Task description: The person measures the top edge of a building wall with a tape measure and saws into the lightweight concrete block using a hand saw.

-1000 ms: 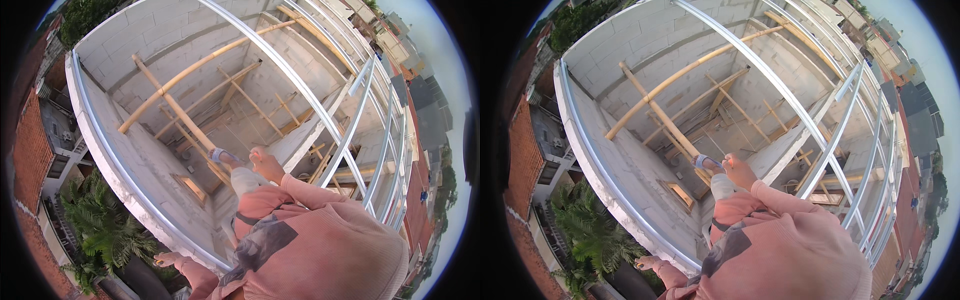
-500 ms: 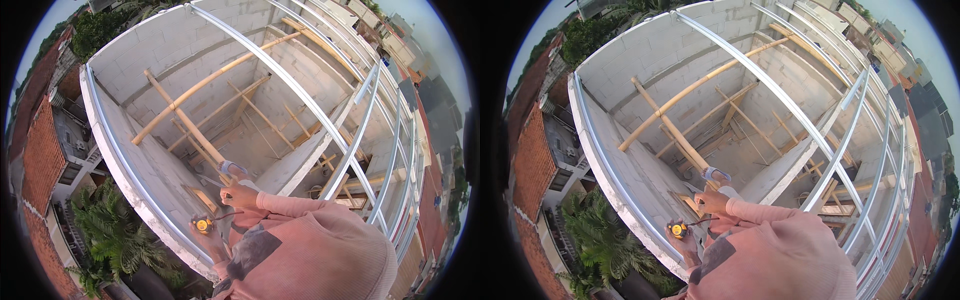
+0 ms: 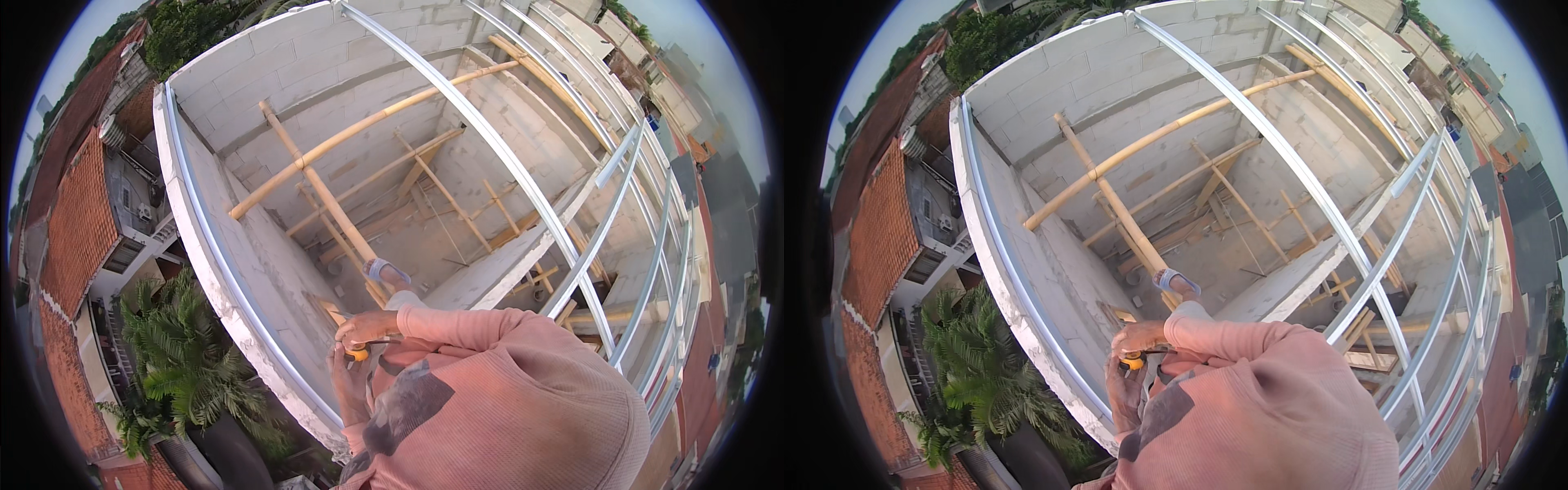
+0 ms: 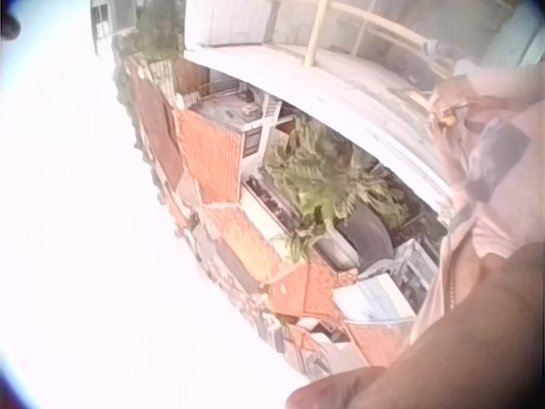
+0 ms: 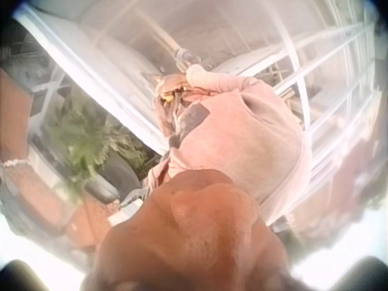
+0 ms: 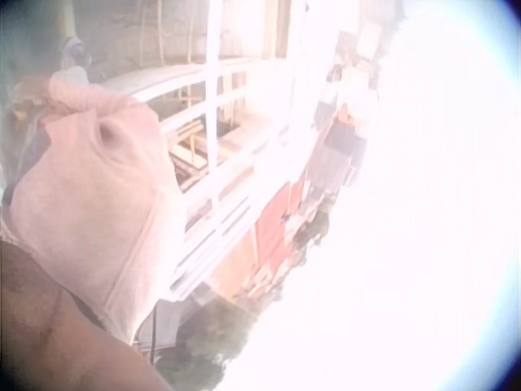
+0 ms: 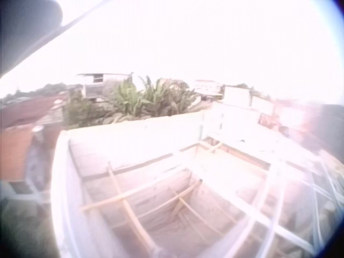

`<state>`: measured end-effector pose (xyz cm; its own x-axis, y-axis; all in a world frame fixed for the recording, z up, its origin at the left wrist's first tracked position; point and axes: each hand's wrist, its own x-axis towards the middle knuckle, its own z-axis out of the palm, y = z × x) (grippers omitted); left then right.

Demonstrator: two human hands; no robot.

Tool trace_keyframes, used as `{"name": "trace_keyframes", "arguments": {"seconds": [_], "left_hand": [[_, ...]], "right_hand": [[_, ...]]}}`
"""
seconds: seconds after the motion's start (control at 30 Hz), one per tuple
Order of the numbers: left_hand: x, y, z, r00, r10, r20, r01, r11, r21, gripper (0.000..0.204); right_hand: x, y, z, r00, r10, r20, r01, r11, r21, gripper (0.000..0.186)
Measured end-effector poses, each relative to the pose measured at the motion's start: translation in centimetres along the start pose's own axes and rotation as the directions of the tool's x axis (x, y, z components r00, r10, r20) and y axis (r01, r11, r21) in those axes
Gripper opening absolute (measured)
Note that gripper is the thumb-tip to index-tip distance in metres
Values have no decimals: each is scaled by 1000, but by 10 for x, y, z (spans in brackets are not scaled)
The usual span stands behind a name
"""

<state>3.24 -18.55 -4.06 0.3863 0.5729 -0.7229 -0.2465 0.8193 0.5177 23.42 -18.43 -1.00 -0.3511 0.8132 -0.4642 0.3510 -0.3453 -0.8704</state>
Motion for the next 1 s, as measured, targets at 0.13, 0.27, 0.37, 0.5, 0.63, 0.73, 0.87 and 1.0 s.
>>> {"name": "trace_keyframes", "arguments": {"seconds": [0.13, 0.27, 0.37, 0.5, 0.63, 0.73, 0.87, 1.0], "left_hand": [[1, 7, 3, 999, -7, 36, 8, 999, -33, 44], [-8, 12, 9, 999, -12, 39, 14, 998, -62, 40], [-14, 21, 15, 993, 18, 117, 0, 988, -154, 39], [-21, 44, 19, 991, 20, 129, 3, 984, -177, 41], [-34, 66, 22, 995, 74, 63, -74, 997, -3, 30], [-5, 75, 16, 997, 57, 48, -48, 983, -179, 21], [31, 104, -46, 955, 274, -116, -298, 893, -337, 18], [59, 136, -167, 769, 458, -446, -584, 787, -199, 35]], "right_hand": [[-2, -17, -1, 1000, 12, 8, -11, 981, -194, 89], [3, -25, 2, 998, 2, -67, -22, 956, -294, 95], [0, -40, -8, 998, 12, -64, -35, 926, -375, 90], [10, -60, -28, 995, 79, 58, -42, 880, -473, 81], [21, -81, -43, 979, 30, 200, 82, 843, -532, 82], [30, -65, -57, 981, 71, 178, 32, 853, -521, 82], [19, -85, -109, 949, 286, 131, -148, 774, -616, 86], [5, -63, -164, 966, 244, 90, -118, 719, -684, 77]]}}
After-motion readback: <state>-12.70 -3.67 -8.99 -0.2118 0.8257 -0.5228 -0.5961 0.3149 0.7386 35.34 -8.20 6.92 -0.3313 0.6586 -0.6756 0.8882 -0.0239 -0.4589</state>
